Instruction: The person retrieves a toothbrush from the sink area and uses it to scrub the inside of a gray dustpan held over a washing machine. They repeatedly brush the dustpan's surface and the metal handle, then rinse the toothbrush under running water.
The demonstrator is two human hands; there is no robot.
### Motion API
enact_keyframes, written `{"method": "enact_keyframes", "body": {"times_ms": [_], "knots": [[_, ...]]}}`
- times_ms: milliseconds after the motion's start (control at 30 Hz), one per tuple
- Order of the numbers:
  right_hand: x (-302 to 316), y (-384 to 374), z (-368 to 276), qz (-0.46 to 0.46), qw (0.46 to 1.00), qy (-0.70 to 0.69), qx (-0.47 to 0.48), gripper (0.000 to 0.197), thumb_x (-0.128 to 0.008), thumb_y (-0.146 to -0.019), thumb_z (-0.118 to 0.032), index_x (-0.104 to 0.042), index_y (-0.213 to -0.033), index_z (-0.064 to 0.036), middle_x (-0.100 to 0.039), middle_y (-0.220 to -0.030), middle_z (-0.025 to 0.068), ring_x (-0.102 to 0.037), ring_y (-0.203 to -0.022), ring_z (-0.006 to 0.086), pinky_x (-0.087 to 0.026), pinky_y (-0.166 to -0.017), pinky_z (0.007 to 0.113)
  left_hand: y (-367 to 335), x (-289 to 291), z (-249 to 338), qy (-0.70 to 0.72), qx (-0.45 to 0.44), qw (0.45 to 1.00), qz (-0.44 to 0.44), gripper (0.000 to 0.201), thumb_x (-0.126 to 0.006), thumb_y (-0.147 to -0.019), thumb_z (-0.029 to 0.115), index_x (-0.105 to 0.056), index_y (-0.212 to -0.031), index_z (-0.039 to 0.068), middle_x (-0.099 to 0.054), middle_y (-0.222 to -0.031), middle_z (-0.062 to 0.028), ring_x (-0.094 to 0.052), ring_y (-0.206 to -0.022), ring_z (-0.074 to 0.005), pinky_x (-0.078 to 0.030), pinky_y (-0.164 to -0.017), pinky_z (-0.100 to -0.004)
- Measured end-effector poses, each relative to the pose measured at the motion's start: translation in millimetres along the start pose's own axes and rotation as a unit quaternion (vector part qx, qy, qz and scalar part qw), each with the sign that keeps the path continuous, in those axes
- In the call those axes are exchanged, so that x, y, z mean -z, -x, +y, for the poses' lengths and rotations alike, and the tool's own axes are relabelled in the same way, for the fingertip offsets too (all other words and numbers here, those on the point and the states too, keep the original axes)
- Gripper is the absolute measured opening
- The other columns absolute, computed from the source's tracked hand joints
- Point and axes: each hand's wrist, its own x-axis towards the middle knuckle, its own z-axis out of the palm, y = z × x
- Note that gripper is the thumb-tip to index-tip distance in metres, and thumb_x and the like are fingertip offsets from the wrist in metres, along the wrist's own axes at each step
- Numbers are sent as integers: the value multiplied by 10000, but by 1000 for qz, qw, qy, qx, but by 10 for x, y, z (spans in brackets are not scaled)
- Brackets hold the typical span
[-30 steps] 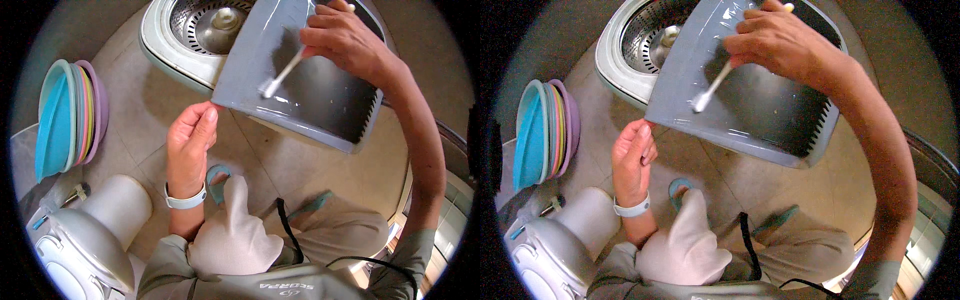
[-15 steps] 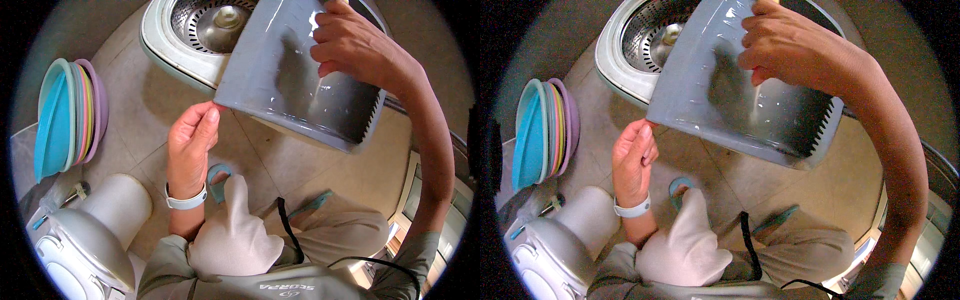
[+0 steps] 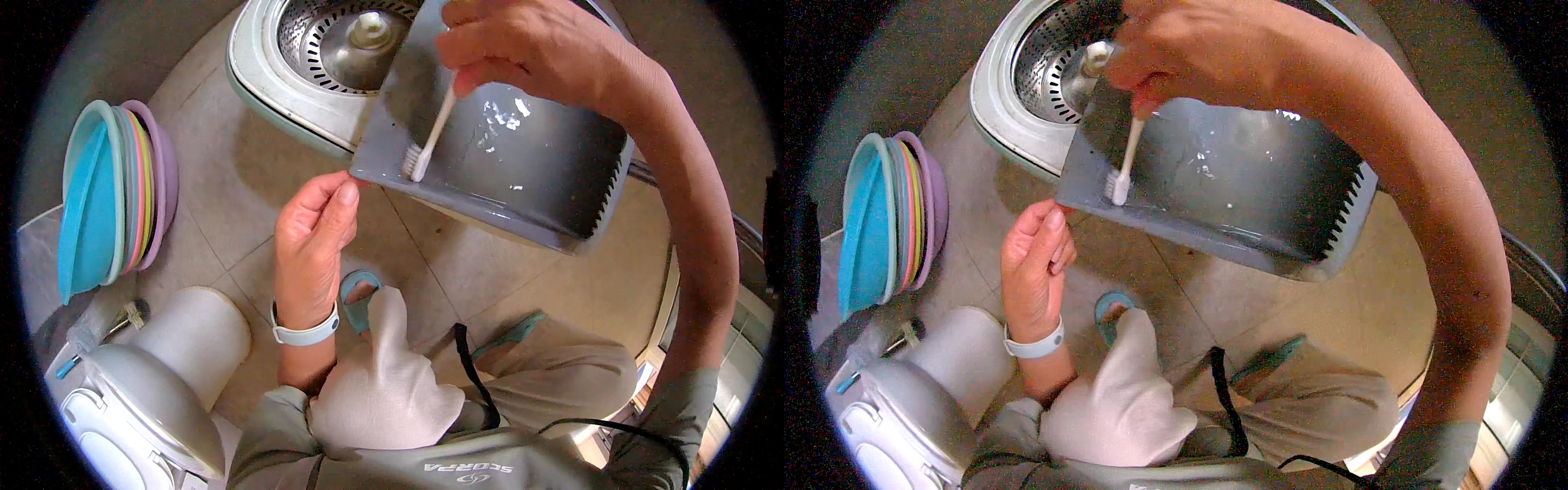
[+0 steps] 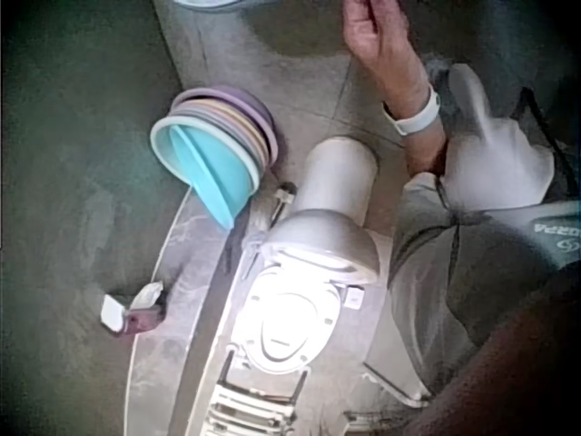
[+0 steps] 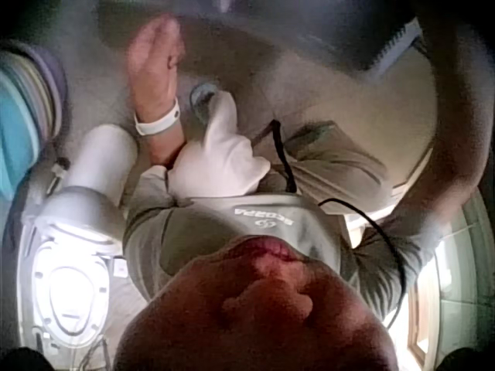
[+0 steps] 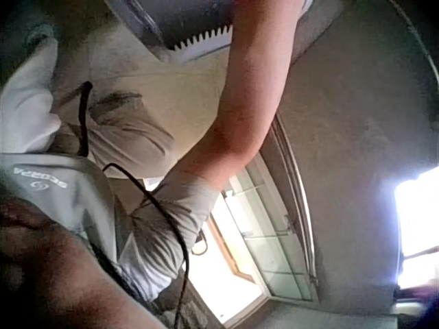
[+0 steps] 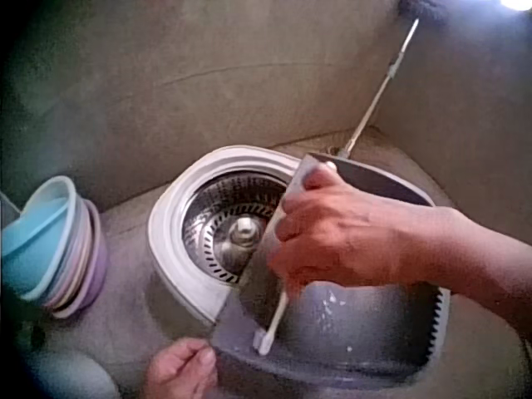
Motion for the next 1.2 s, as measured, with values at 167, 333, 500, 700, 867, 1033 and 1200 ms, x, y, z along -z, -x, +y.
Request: {"method": "enact_keyframes", "body": {"times_ms": [167, 333, 500, 700, 867, 1033, 1200], "knots": [[126, 81, -48, -122, 992, -30, -10, 161, -631, -813, -237, -579, -722, -115, -499, -656, 4, -484, -749, 190, -296, -810, 376, 18, -7, 37, 1, -4, 1000, 1, 159, -571, -909, 116, -583, -1026, 8, -432, -641, 52, -328, -531, -26, -265, -479, -190], [153, -138, -119, -56, 997, 35, 40, 164, -629, -810, -238, -586, -715, -112, -532, -679, 11, -507, -802, 192, -296, -915, 409, 3, 11, 23, -9, -7, 1000, -5, 160, -574, -907, 115, -587, -1023, 5, -439, -647, 45, -336, -540, -29, -267, -480, -194], [142, -191, -50, 29, 989, 113, 90, 151, -625, -805, -225, -602, -737, -92, -563, -707, 19, -519, -834, 198, -291, -937, 425, -4, -14, 11, -8, -9, 1000, -3, 161, -576, -907, 122, -591, -1024, 14, -448, -650, 41, -338, -539, -34, -263, -481, -199], [85, -59, -61, -69, 995, -7, 70, 152, -620, -791, -220, -600, -741, -78, -564, -719, 30, -521, -845, 203, -286, -935, 417, -25, 19, 43, -17, -6, 1000, -11, 169, -575, -910, 138, -591, -1026, 18, -432, -647, 48, -325, -536, -36, -260, -489, -201], [244, -123, -26, 19, 998, 40, 49, 158, -607, -803, -245, -591, -750, -98, -547, -716, 25, -517, -834, 197, -296, -891, 395, -110, 30, 77, -80, -48, 995, 42, 189, -573, -918, 143, -617, -1041, 6, -490, -737, 82, -328, -609, -1, -245, -528, -168], [290, 143, 44, -231, 964, 112, -64, 167, -537, -920, -254, -578, -936, -93, -568, -822, 22, -522, -874, 170, -331, -869, 384, -168, 122, 295, -199, -127, 967, 95, 186, -542, -930, 123, -618, -1048, 2, -536, -817, 62, -346, -646, -1, -275, -562, -158], [-187, 602, -32, -1, 986, 79, -145, 130, -595, -825, -226, -535, -794, -115, -555, -756, 46, -559, -845, 235, -371, -758, 385, -239, 75, 279, -246, -155, 954, 73, 190, -537, -931, 104, -611, -1063, -12, -530, -800, 58, -347, -638, -1, -277, -553, -161]]}}
